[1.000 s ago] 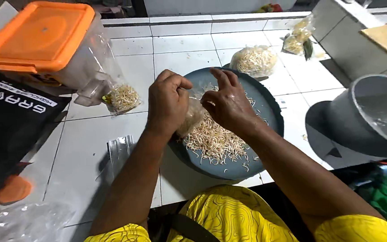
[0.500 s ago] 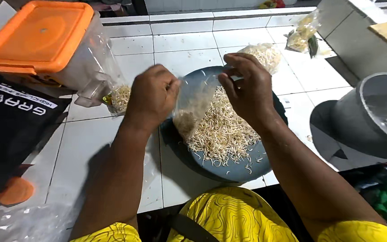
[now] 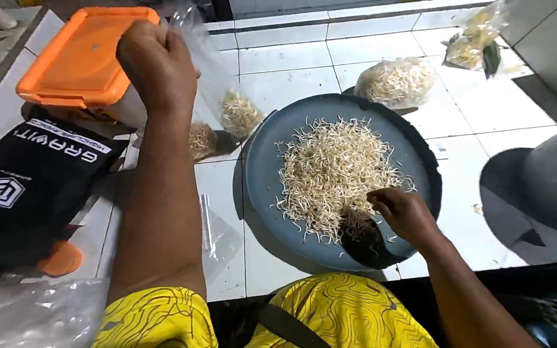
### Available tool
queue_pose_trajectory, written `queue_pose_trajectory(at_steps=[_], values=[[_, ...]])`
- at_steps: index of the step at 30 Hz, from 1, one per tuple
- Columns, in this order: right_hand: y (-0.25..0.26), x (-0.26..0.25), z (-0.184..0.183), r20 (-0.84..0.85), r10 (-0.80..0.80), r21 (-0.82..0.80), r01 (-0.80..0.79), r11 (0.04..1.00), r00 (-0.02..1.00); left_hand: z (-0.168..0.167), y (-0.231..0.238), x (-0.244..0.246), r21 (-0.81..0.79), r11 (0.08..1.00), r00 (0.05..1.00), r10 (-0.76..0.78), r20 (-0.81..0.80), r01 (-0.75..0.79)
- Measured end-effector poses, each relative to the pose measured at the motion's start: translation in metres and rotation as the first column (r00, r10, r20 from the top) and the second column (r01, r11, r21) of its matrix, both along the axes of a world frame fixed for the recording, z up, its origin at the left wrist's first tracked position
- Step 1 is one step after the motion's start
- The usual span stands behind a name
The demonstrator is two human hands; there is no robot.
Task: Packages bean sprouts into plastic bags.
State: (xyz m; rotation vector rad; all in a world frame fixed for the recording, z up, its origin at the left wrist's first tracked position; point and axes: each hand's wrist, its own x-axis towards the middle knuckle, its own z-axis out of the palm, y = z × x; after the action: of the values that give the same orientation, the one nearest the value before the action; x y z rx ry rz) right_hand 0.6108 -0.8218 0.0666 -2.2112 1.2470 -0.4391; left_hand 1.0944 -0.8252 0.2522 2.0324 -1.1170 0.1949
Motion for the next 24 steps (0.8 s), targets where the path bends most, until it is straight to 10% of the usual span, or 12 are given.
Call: queue_pose_trajectory(at_steps=[7,14,18,24], values=[[0.039,-0.031,-0.032,-0.067,-0.108,-0.089,0.102,0.991,0.992,-0.106,0.095,0.046,0.332,0.932,0.961,0.214,-0.174,-0.147],[0.057,-0.037,-0.040,0.072,-0.146,-0.296,0.161,0.942,0.987,-0.176,0.240,-0.033,0.564,0.820,0.991,0.135,-0.024,-0.098],[0.060,-0.034,-0.040,0.091,-0.136,-0.298,0.157,0.942,0.987,-0.215,0.261,-0.083,0.689,0.706,0.983,-0.063,-0.174,0.167],[0.072,-0.037,-0.036,0.161,-0.134,-0.296,0.177,0.939,0.978,-0.223,0.261,-0.089,0.616,0.785,0.993,0.108,-0.037,-0.063]])
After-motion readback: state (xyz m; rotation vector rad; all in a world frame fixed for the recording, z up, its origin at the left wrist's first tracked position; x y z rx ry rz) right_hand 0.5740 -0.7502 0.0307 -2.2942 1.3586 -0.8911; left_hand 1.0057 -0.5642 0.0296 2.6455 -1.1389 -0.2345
